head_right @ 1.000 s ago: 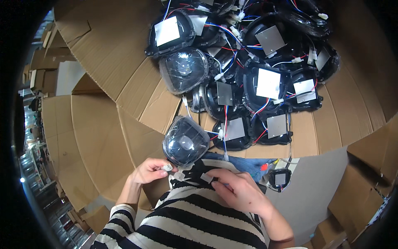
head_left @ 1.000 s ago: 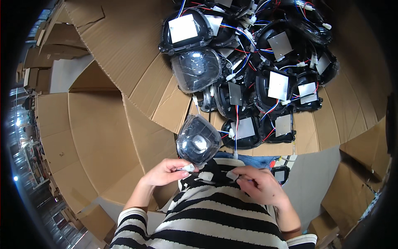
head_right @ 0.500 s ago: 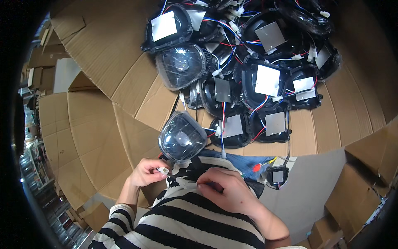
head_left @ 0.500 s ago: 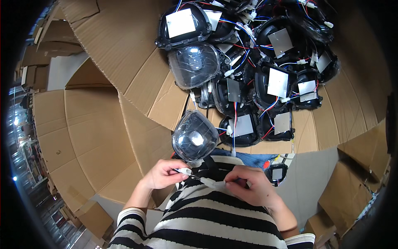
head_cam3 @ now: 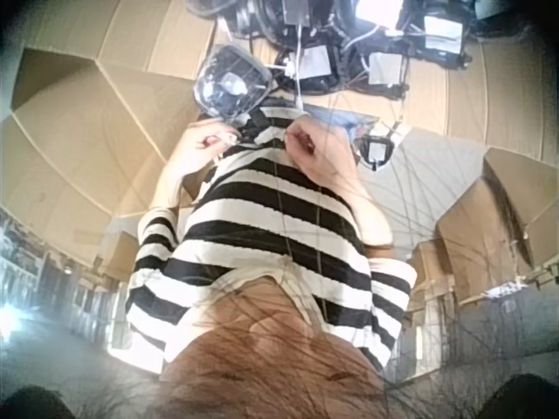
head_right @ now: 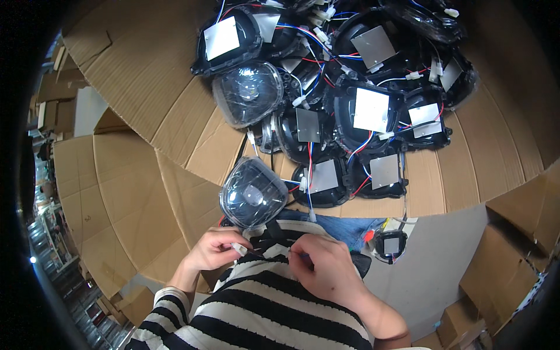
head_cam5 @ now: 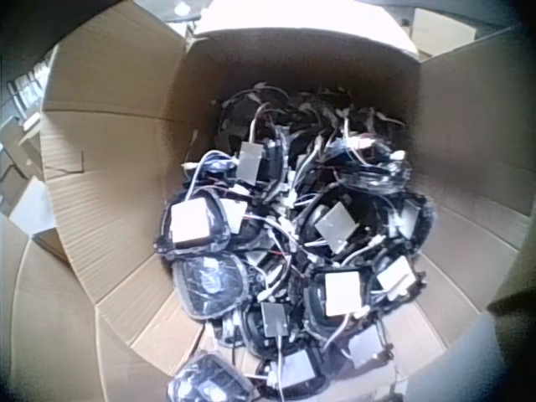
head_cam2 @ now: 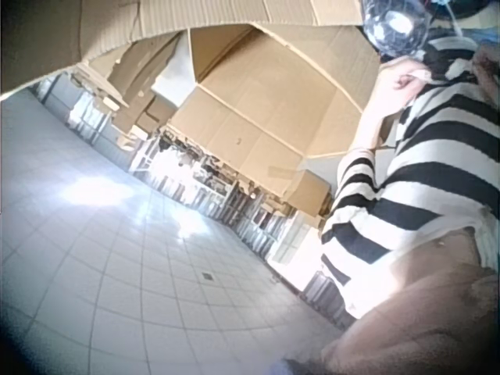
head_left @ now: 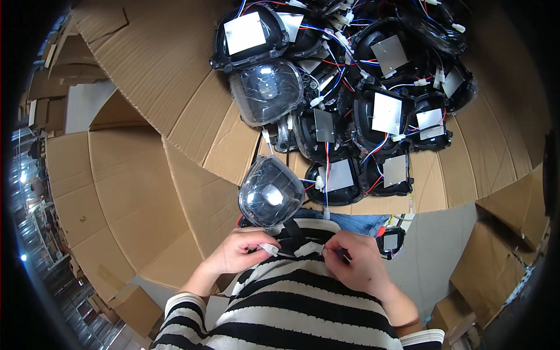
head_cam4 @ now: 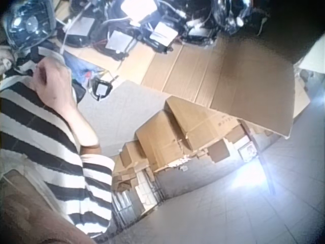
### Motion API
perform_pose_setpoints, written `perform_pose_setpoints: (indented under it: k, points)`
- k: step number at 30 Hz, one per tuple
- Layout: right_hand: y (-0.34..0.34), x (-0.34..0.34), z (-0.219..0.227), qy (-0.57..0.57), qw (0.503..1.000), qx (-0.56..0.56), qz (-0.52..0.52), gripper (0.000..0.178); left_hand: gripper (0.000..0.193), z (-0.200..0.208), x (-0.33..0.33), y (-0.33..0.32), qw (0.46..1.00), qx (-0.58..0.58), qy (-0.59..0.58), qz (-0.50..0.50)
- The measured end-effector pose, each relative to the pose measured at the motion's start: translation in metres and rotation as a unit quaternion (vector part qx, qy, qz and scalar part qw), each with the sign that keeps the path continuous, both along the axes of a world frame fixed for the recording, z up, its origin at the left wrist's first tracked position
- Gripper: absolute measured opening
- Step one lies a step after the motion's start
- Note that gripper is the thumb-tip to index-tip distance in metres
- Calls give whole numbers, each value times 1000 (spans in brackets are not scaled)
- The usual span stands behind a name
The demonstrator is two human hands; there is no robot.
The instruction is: The person repeatedly picks up small black electronic components with attached wires from a large cardboard box, briefly handles them, and places them into a second empty cardboard box. The process is continuous and repetitive throughout the clip.
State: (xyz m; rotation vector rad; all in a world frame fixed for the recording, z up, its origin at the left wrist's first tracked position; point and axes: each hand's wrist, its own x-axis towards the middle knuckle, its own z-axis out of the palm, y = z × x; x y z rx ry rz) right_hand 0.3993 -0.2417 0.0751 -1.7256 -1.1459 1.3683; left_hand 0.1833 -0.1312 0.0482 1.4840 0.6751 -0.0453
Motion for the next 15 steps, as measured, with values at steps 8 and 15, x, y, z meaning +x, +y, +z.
perform_pose_setpoints:
  k: [8, 15]
  points:
    - [3, 4, 3, 34, 999, 13, 24, 7, 15, 7, 6, -1, 996, 26, 48, 73]
    - [4, 6, -2, 22, 999, 23, 6, 7, 13, 13, 7, 5, 997, 64, 17, 49]
